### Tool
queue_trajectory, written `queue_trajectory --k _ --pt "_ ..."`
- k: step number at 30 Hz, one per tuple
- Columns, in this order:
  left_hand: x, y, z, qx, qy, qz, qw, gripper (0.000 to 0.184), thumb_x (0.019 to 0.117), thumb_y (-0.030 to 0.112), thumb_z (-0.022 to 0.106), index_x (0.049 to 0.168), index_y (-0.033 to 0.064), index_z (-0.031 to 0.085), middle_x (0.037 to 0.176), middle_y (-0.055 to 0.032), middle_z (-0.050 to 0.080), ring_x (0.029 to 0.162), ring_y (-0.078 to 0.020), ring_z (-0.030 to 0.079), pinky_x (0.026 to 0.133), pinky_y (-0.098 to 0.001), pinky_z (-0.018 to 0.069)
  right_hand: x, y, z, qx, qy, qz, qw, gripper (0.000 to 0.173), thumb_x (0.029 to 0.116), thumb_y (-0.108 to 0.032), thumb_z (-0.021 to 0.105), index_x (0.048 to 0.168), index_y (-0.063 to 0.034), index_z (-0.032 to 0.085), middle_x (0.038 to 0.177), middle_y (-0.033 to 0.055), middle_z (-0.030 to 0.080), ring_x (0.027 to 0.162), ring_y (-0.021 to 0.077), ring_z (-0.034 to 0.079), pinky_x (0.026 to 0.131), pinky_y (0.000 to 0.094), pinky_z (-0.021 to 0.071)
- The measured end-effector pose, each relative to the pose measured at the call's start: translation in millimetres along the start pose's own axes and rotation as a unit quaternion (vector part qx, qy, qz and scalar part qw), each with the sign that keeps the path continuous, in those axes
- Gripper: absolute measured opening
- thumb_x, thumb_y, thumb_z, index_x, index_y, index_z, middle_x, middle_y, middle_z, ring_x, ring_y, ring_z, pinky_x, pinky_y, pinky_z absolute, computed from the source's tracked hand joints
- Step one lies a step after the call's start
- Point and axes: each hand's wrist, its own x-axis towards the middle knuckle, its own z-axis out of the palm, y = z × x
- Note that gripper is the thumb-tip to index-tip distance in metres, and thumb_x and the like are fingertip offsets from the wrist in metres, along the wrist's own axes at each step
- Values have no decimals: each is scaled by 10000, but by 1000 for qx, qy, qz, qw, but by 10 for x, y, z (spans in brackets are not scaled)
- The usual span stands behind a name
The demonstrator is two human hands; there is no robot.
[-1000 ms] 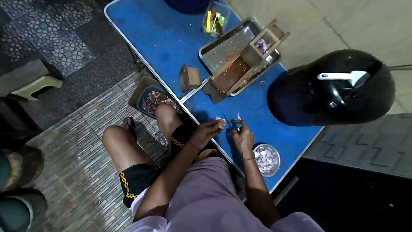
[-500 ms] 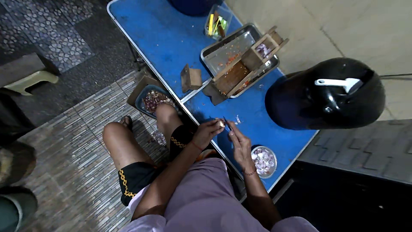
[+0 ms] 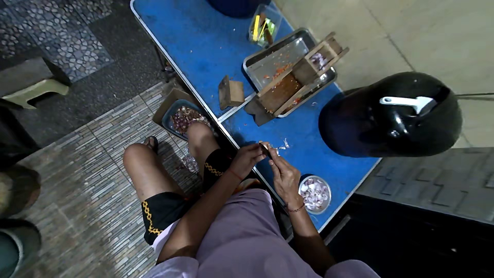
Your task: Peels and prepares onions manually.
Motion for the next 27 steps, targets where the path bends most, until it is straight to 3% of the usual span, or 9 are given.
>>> queue_trajectory --k 4,9,11,13,14,16,18,21,27 --pt "2 -6 16 -20 5 -8 1000 265 989 -76 458 1202 -26 608 1057 -63 678 884 -87 665 824 -229 562 -13 -11 54 -44 46 -21 998 338 1031 -145 536 1307 -67 714 794 166 709 633 323 676 541 467 523" --pt "33 -47 -19 -5 27 9 1000 246 1001 -64 498 1210 -40 626 1070 -82 696 900 -111 687 858 -255 573 -16 -41 72 -21 41 9 999 326 1031 -135 537 1287 -69 727 838 177 720 651 322 683 560 480 530" --pt "29 -40 -19 12 39 20 999 242 996 -65 528 1213 -52 634 1070 -94 703 894 -119 694 861 -263 578 -14 -51 66 46 21 56 997 328 1035 -130 537 1300 -64 718 942 185 743 758 297 711 668 484 557" --pt "21 -31 -17 36 44 36 998 236 984 -60 569 1208 -60 643 1086 -97 702 911 -117 689 867 -267 577 -7 -44 46 163 -12 130 978 341 1044 -125 517 1323 -35 691 1179 151 746 992 170 723 891 379 569" --pt "17 -25 -12 44 45 44 997 230 978 -58 582 1198 -56 651 1088 -93 703 917 -115 688 868 -270 578 7 -48 47 228 -15 168 959 342 1040 -106 508 1320 -14 681 1200 101 740 960 64 685 871 268 543" --pt "29 -41 -38 60 30 63 996 251 969 -49 605 1215 -48 657 1109 -94 703 942 -116 683 886 -276 572 58 -77 60 355 -1 233 905 338 1022 -36 491 1306 33 660 901 -26 694 665 -42 528 617 140 450" --pt "41 -66 -71 76 12 86 993 268 968 -36 618 1231 -39 664 1123 -99 708 967 -124 681 899 -286 566 100 -87 29 451 -12 300 840 360 1032 -26 454 1340 47 626 685 -47 599 522 -5 466 489 158 405" --pt "41 -63 -88 117 -6 116 986 281 974 -21 614 1251 -41 659 1129 -97 710 983 -120 679 913 -292 563 115 -49 5 539 -35 336 772 390 1061 -76 396 1393 23 576 633 -38 552 468 18 445 438 164 391" --pt "4 16 -66 124 19 85 988 244 951 -28 658 1195 -38 656 1008 -65 706 866 -94 685 836 -270 589 100 -77 5 488 -42 309 815 365 1045 -35 436 1355 36 616 663 -46 583 506 6 466 479 161 412"
